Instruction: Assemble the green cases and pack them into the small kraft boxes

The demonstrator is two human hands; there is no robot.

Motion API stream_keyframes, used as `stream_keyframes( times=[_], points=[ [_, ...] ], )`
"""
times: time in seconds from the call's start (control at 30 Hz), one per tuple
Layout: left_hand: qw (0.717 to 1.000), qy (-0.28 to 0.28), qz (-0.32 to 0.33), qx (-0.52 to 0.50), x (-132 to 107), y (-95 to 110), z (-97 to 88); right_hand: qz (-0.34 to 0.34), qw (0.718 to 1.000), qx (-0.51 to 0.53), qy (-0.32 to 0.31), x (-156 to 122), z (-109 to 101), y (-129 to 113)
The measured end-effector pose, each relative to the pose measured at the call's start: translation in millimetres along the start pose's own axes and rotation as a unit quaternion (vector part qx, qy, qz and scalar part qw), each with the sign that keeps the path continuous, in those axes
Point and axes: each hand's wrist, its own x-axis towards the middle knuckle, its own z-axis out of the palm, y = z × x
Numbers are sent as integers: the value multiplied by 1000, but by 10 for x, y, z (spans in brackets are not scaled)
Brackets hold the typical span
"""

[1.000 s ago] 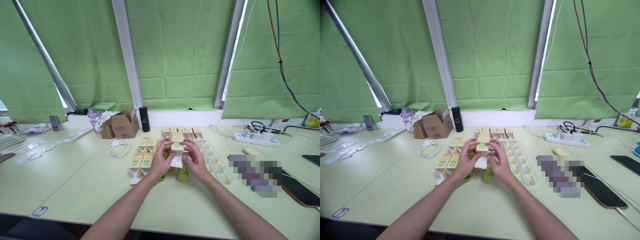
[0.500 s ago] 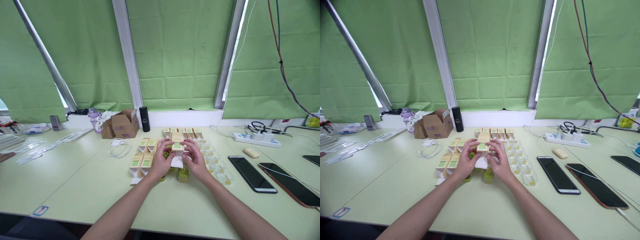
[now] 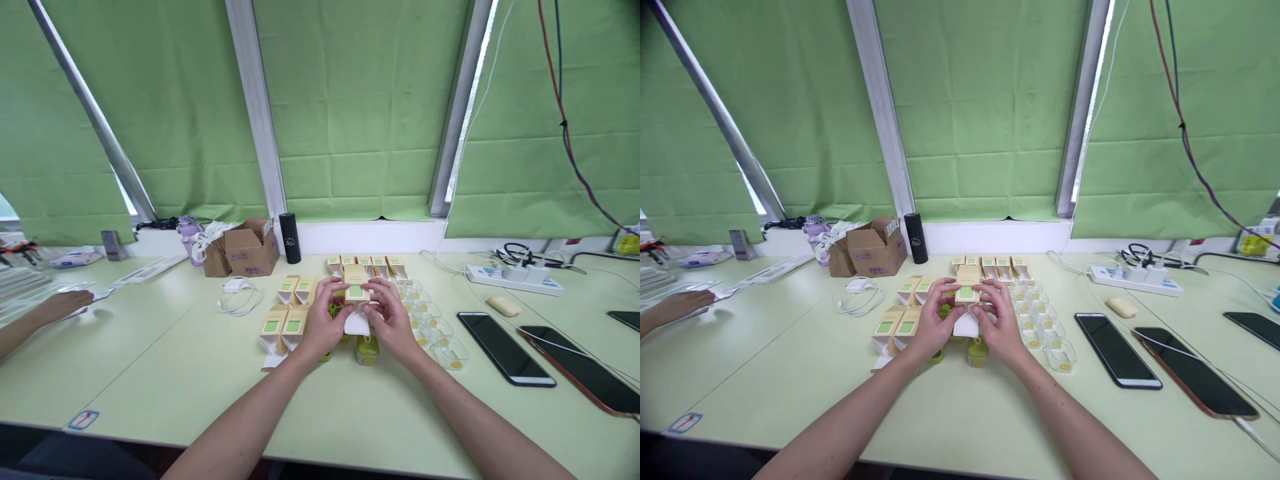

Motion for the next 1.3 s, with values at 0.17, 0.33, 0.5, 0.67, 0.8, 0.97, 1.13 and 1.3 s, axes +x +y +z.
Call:
stream_keyframes(
  times=[0.17,0.33,0.5,0.67,0.8,0.97,1.13,1.3],
  points=[
    [1000,-2,1,9,2,10,3,3,1000,-4,5,4,9,-23],
    [1000,-4,11,23,-3,-9,3,3,1000,-4,11,11,15,-44],
    [999,-23,17,28,-18,-6,-22,5,1000,-10,24,13,21,-60],
    [995,-85,41,15,-15,13,-92,6,999,-10,42,25,10,-75],
    [988,-147,44,1,-8,-11,-128,7,998,-11,54,41,-11,-63],
    [983,-183,32,-11,-21,-43,-121,12,998,-8,58,47,-22,-51],
    [988,-148,41,-2,-22,-34,-103,9,999,5,53,42,-1,-67],
    [991,-128,33,-17,-19,3,-96,12,999,14,43,38,9,-70]
  ],
)
